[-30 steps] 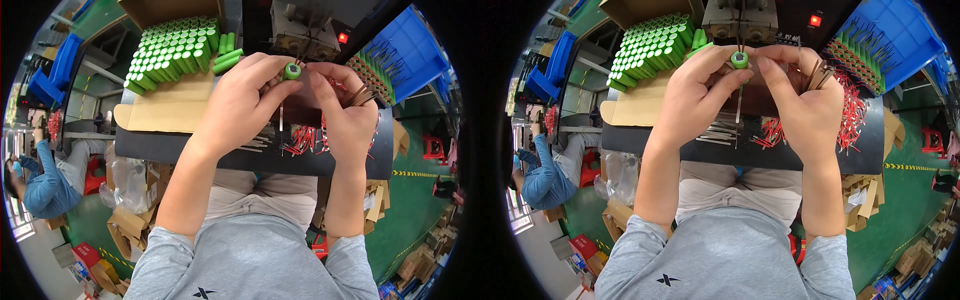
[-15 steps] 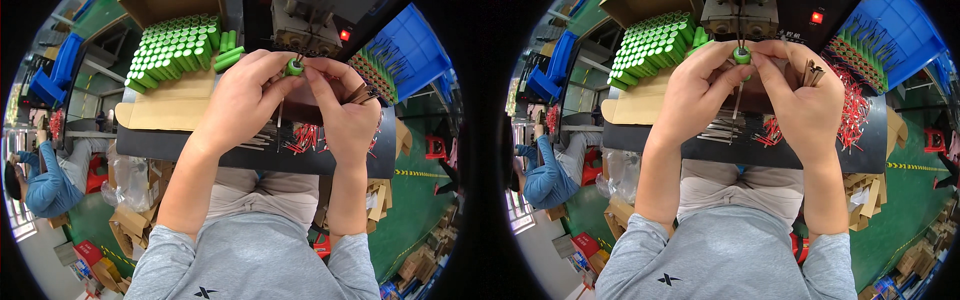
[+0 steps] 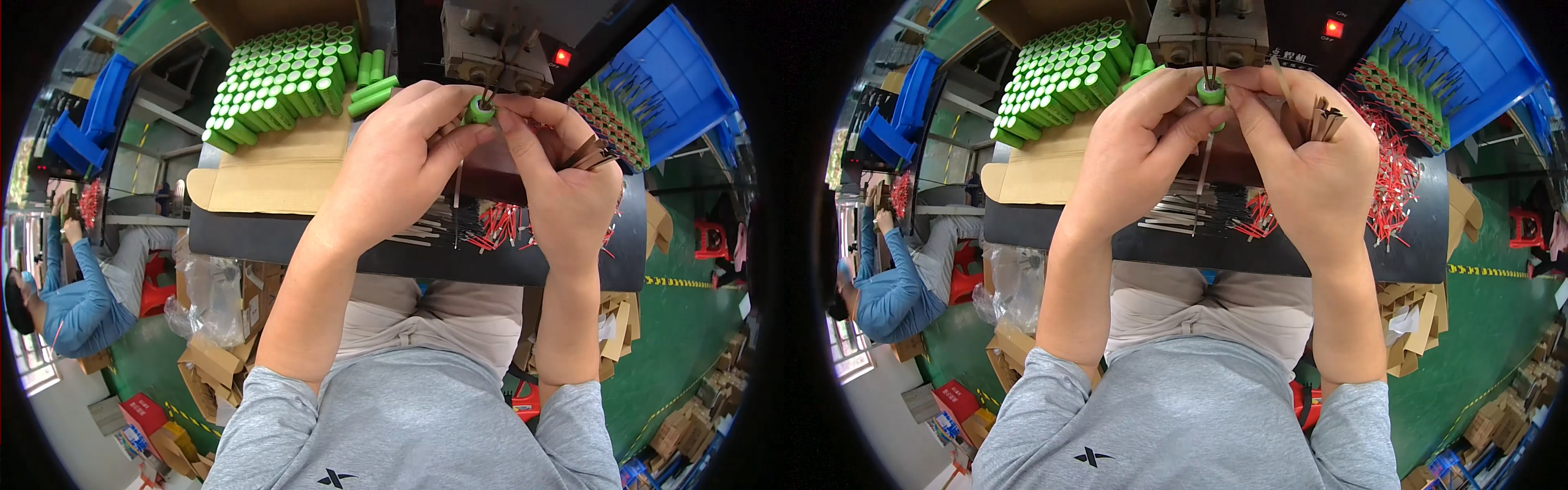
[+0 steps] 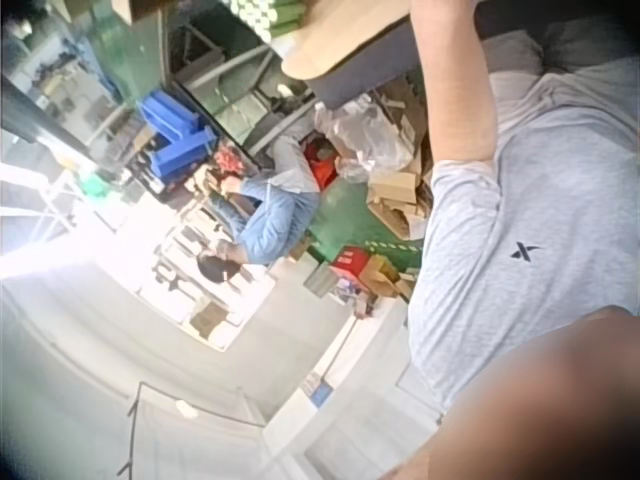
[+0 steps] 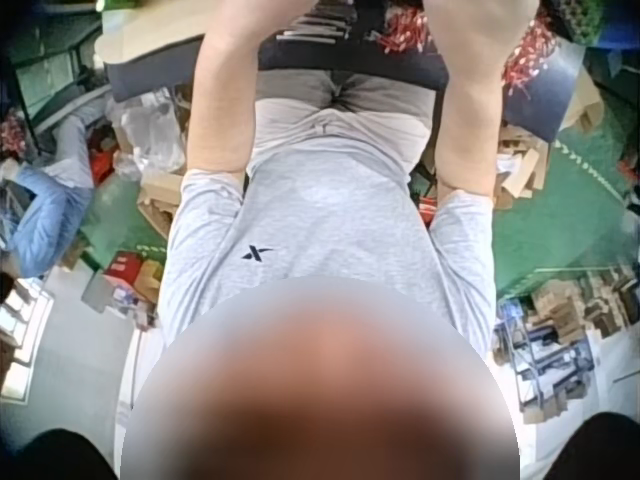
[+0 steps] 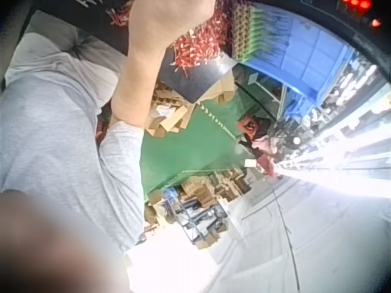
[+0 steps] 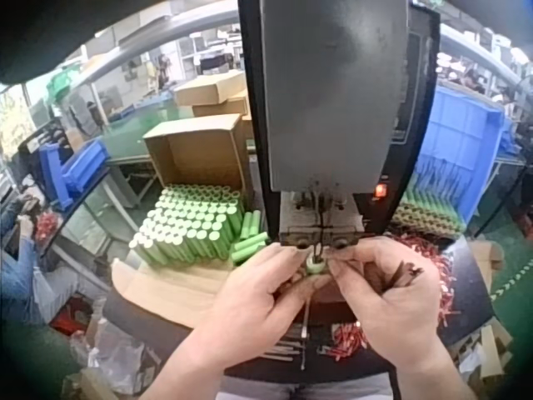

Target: Assembling individual battery cells into packs and using a spot-welding machine to secure connections.

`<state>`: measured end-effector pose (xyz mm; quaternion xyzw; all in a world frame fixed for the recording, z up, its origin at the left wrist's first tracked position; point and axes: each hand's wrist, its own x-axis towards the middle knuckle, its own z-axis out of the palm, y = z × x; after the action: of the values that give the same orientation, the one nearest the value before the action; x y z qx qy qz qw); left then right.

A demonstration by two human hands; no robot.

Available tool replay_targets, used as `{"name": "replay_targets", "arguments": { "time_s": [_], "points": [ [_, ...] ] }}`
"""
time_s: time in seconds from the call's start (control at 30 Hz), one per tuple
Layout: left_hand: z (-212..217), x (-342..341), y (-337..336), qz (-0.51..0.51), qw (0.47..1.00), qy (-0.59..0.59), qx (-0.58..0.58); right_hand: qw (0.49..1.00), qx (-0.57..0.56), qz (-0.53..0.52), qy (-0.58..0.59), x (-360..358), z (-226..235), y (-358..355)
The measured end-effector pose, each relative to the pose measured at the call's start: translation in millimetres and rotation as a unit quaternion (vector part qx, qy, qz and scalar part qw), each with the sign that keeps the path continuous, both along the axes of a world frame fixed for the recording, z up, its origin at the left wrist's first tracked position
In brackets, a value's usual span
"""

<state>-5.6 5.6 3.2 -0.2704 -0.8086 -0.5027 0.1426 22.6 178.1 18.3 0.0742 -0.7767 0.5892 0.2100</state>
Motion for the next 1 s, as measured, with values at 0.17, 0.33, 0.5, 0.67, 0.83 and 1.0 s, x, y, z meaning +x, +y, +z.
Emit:
{"name": "replay_targets", "arguments": {
  "time_s": [0.17,0.33,0.5,0.67,0.83,1.0],
  "points": [
    [-5,-3,-4,-0.008,1.000,0.021,-0.002,1.000,-0.006,0.001,-0.011,2,1,-3],
    [0,2,-3,-0.016,0.998,-0.048,0.021,0.998,-0.046,0.012,-0.040,4,6,-5],
    [12,12,-7,-0.048,0.998,-0.041,-0.005,0.995,-0.058,0.050,-0.068,15,11,6],
    [29,41,-3,-0.135,0.987,-0.090,-0.016,0.990,-0.004,0.137,-0.045,43,11,43],
    [25,62,7,-0.271,0.949,-0.160,-0.025,0.956,0.133,0.260,-0.032,65,27,76],
    [-13,87,26,-0.284,0.817,-0.463,0.196,0.978,0.049,0.195,-0.060,77,17,129]
  ]
}}
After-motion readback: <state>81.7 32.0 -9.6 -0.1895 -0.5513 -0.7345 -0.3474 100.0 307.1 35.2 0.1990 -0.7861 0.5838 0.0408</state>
